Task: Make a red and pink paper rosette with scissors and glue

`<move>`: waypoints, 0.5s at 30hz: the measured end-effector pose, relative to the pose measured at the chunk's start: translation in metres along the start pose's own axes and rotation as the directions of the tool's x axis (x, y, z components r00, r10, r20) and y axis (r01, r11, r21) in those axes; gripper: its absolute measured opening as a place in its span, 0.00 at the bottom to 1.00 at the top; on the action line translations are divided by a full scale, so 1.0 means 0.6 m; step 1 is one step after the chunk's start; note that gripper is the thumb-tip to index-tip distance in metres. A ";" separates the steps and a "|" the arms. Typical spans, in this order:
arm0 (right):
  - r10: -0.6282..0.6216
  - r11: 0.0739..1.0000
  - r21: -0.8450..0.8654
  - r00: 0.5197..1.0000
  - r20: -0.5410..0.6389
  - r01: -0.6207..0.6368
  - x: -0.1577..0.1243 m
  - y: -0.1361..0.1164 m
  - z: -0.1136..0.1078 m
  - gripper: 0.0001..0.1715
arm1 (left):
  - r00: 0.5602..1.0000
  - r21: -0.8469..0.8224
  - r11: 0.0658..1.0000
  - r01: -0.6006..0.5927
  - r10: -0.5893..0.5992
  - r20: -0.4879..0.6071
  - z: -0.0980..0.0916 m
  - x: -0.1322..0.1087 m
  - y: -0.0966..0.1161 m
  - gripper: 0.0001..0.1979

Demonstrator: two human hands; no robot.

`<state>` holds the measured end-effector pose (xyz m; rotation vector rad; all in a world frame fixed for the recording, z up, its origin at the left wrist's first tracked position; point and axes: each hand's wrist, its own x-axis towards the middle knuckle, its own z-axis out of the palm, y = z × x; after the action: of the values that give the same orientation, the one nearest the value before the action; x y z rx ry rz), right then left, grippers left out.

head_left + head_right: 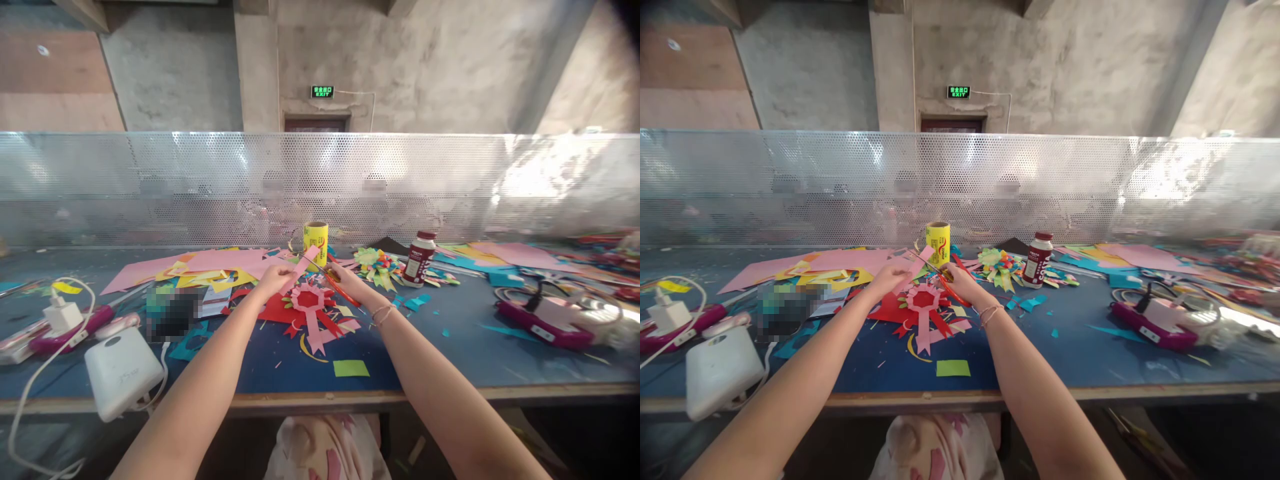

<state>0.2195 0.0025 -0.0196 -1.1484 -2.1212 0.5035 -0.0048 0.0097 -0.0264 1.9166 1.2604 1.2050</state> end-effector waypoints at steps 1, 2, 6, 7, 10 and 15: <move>0.002 1.000 0.000 1.000 0.000 -0.002 0.000 0.001 0.000 0.23 | 1.000 0.002 1.000 0.000 0.000 -0.004 0.000 0.000 0.000 0.09; 0.003 1.000 0.002 1.000 0.000 -0.003 0.001 0.002 0.001 0.23 | 1.000 0.001 1.000 0.004 -0.004 -0.008 0.001 0.000 0.000 0.09; 0.006 1.000 0.016 1.000 -0.005 -0.006 0.002 0.008 0.003 0.24 | 1.000 -0.003 1.000 0.021 -0.021 -0.006 0.001 -0.001 0.002 0.10; 0.007 1.000 0.023 1.000 -0.004 -0.007 0.002 0.008 0.003 0.25 | 1.000 -0.002 1.000 0.020 -0.020 -0.011 0.001 -0.001 0.002 0.10; 0.008 0.999 0.050 1.000 0.005 -0.008 0.002 0.008 0.003 0.25 | 1.000 -0.015 1.000 0.010 -0.011 -0.022 0.001 -0.001 0.001 0.09; 0.018 0.999 0.040 1.000 0.003 -0.018 0.001 0.005 0.002 0.24 | 1.000 -0.037 0.999 0.008 -0.008 -0.010 0.001 0.002 -0.005 0.09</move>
<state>0.2202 0.0049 -0.0220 -1.1463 -2.0958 0.5536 -0.0052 0.0117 -0.0287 1.8796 1.2416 1.2269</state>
